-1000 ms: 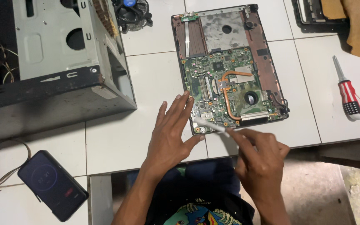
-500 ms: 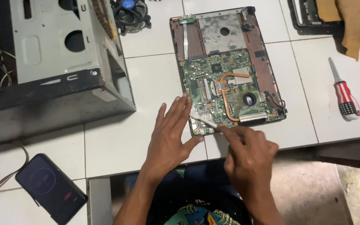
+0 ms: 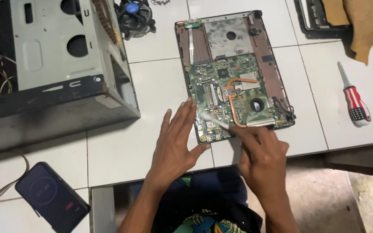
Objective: The person uses a toothbrush to scrub the surface of a disassembled laptop motherboard, focusing on the copper heat pipes and surrounding components. The person repeatedly brushes different areas of the board while holding it steady with the other hand.
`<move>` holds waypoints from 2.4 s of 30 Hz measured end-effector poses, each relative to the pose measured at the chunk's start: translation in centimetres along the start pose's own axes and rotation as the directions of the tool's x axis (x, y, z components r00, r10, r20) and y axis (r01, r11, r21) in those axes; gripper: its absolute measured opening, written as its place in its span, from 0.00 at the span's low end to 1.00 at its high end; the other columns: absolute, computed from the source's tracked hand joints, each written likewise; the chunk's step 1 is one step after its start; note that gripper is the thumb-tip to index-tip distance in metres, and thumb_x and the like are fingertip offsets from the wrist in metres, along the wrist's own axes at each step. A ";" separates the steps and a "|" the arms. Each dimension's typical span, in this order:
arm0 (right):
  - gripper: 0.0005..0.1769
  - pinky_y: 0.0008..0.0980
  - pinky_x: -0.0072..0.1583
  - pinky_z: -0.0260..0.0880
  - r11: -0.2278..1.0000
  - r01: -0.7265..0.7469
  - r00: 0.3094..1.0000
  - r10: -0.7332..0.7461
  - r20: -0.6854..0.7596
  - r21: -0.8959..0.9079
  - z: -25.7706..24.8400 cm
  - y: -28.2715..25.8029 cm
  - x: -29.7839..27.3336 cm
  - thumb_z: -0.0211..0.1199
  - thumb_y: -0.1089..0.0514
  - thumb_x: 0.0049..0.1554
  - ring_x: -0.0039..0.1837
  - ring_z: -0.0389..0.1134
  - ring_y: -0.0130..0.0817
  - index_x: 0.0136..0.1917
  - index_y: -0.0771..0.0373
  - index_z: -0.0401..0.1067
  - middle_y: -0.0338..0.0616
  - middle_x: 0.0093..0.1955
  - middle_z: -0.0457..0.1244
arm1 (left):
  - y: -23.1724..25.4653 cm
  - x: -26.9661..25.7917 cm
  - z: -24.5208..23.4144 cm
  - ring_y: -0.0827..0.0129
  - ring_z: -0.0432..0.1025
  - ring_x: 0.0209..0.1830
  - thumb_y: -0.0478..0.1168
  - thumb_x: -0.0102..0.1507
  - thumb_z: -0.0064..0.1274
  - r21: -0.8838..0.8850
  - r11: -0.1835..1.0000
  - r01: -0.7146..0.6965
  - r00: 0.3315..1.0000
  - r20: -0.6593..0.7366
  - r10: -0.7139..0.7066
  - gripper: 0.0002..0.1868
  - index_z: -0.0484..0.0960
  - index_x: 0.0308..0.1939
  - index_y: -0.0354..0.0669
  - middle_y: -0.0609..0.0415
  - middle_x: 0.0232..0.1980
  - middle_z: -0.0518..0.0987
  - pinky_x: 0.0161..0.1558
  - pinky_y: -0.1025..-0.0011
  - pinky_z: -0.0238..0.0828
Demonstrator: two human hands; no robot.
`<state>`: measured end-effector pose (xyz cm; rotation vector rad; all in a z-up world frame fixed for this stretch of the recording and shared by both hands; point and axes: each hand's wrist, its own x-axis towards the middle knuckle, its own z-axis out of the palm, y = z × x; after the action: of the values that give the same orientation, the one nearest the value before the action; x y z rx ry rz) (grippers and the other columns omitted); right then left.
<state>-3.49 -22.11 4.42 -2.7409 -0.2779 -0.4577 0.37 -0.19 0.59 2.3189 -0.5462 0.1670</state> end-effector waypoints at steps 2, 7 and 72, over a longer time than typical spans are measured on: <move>0.30 0.42 0.51 0.52 0.999 0.000 1.000 0.000 0.020 0.035 -1.9 0.7 -0.4 0.57 0.67 0.51 0.53 0.66 0.38 0.63 0.41 0.78 0.31 0.53 0.66 | -0.3 -0.1 0.4 0.52 0.51 0.87 0.51 0.64 0.67 0.003 1.000 -0.030 0.999 -0.018 0.030 0.52 0.51 0.83 0.41 0.43 0.87 0.51 0.84 0.44 0.38; 0.29 0.41 0.55 0.51 0.987 -0.121 0.980 0.103 -0.172 -0.102 -3.6 1.5 -1.9 0.62 0.69 0.57 0.54 0.67 0.37 0.65 0.42 0.82 0.31 0.52 0.67 | 0.5 -0.4 0.6 0.47 0.50 0.88 0.50 0.65 0.66 0.026 0.998 -0.060 0.998 -0.010 0.060 0.52 0.49 0.83 0.42 0.45 0.87 0.51 0.84 0.43 0.37; 0.18 0.35 0.33 0.64 0.989 -0.136 0.989 0.133 -0.059 -0.059 -1.6 -4.0 -4.5 0.63 0.57 0.62 0.34 0.69 0.35 0.65 0.44 0.78 0.30 0.47 0.74 | 1.6 0.6 2.1 0.55 0.69 0.62 0.53 0.64 0.63 0.444 0.895 -0.049 0.966 -0.208 0.156 0.35 0.74 0.72 0.44 0.53 0.62 0.75 0.70 0.44 0.57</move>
<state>-9.07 -19.64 5.48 -2.7802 -0.0650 -0.5120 0.14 -2.88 0.31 2.6489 -0.5514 0.6743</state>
